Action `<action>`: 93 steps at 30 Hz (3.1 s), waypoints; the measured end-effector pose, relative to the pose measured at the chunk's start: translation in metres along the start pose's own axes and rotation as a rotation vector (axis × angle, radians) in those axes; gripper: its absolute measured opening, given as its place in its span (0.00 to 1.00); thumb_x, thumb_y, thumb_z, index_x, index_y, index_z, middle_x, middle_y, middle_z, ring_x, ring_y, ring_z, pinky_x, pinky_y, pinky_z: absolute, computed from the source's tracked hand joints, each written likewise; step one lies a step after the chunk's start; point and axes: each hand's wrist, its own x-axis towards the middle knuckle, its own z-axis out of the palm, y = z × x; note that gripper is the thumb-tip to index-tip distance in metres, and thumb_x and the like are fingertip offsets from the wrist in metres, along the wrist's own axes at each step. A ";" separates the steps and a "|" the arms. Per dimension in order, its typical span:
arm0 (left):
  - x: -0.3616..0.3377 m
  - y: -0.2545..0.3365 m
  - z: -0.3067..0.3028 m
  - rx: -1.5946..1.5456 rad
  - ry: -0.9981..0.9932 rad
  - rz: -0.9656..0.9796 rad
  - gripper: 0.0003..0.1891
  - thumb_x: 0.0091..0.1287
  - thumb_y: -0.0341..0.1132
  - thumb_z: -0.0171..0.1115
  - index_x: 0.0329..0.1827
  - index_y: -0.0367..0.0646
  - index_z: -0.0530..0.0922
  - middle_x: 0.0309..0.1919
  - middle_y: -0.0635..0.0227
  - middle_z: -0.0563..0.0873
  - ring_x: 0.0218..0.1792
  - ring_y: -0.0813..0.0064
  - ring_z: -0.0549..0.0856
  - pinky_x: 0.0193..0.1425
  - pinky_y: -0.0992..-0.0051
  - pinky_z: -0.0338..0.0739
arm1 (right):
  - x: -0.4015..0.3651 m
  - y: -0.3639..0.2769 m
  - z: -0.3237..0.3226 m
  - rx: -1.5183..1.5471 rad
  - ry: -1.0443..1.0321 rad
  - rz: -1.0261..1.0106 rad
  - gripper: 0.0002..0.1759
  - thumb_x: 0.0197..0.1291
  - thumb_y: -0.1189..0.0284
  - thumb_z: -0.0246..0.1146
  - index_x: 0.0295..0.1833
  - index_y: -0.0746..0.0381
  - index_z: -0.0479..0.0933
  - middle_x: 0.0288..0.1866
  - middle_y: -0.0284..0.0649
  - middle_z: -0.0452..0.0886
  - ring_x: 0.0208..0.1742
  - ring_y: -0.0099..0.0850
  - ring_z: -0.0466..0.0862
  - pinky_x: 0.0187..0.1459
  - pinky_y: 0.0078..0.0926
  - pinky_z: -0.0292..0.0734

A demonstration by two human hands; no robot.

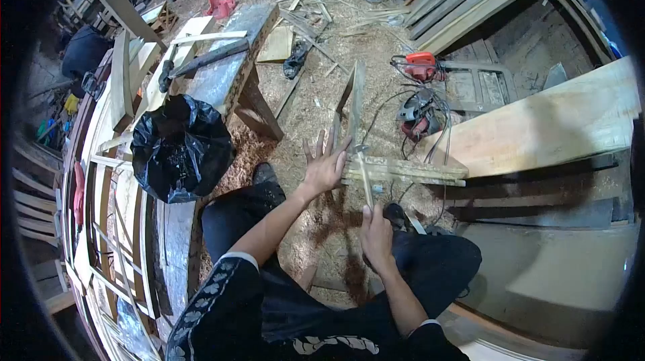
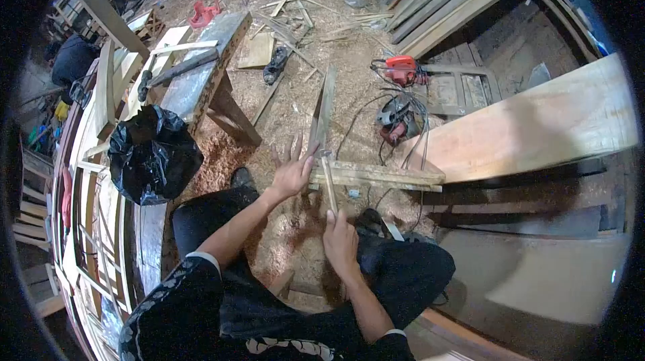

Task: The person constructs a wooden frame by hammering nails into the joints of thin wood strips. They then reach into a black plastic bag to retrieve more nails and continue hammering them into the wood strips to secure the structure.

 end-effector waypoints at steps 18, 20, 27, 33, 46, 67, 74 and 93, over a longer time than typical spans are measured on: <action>-0.006 0.008 0.016 -0.037 -0.008 -0.027 0.27 0.82 0.48 0.31 0.83 0.67 0.56 0.83 0.51 0.49 0.84 0.48 0.43 0.76 0.37 0.14 | -0.011 -0.001 -0.011 0.157 0.191 -0.050 0.20 0.79 0.58 0.49 0.48 0.67 0.70 0.23 0.59 0.79 0.29 0.64 0.82 0.29 0.57 0.75; -0.006 0.009 0.015 -0.027 -0.026 -0.035 0.27 0.82 0.49 0.31 0.83 0.67 0.56 0.84 0.51 0.48 0.84 0.48 0.43 0.76 0.37 0.14 | -0.010 -0.004 -0.014 0.105 0.096 0.028 0.20 0.79 0.58 0.48 0.48 0.67 0.70 0.23 0.60 0.79 0.29 0.64 0.82 0.29 0.57 0.74; -0.007 0.006 0.019 -0.014 0.059 -0.011 0.27 0.82 0.48 0.34 0.83 0.65 0.58 0.83 0.52 0.52 0.83 0.50 0.46 0.77 0.37 0.17 | -0.011 -0.005 -0.016 0.140 0.144 0.001 0.23 0.79 0.56 0.47 0.50 0.69 0.69 0.26 0.63 0.80 0.32 0.66 0.81 0.32 0.60 0.74; -0.007 0.005 0.023 0.030 0.142 0.030 0.26 0.82 0.47 0.33 0.83 0.66 0.57 0.83 0.53 0.51 0.82 0.48 0.49 0.77 0.35 0.20 | -0.009 0.001 -0.011 0.132 0.072 0.020 0.23 0.79 0.57 0.47 0.47 0.69 0.71 0.26 0.63 0.80 0.32 0.65 0.81 0.31 0.60 0.73; -0.007 0.008 0.016 -0.085 -0.042 -0.028 0.28 0.82 0.50 0.30 0.84 0.66 0.53 0.84 0.51 0.48 0.83 0.44 0.42 0.76 0.36 0.13 | -0.005 0.003 -0.011 -0.121 -0.068 -0.032 0.20 0.78 0.60 0.49 0.48 0.69 0.71 0.27 0.64 0.79 0.32 0.66 0.81 0.32 0.59 0.73; -0.010 0.009 0.012 -0.069 -0.012 -0.022 0.27 0.82 0.50 0.32 0.83 0.68 0.56 0.85 0.57 0.46 0.84 0.49 0.43 0.77 0.33 0.20 | -0.013 0.007 -0.013 0.047 -0.013 0.010 0.23 0.80 0.56 0.47 0.47 0.69 0.69 0.25 0.63 0.79 0.31 0.67 0.80 0.32 0.60 0.72; -0.011 0.009 0.022 -0.003 0.028 -0.009 0.27 0.82 0.49 0.32 0.84 0.68 0.55 0.84 0.57 0.47 0.83 0.49 0.45 0.77 0.32 0.21 | -0.019 0.009 -0.011 0.086 0.051 0.027 0.23 0.79 0.57 0.48 0.50 0.70 0.70 0.24 0.63 0.78 0.29 0.67 0.80 0.30 0.58 0.72; -0.010 0.009 0.013 -0.233 0.003 -0.083 0.28 0.83 0.50 0.33 0.83 0.56 0.56 0.76 0.47 0.65 0.77 0.43 0.60 0.76 0.34 0.33 | -0.013 0.019 0.011 -0.045 -0.061 0.071 0.27 0.80 0.56 0.45 0.62 0.73 0.69 0.28 0.65 0.81 0.33 0.66 0.82 0.36 0.61 0.76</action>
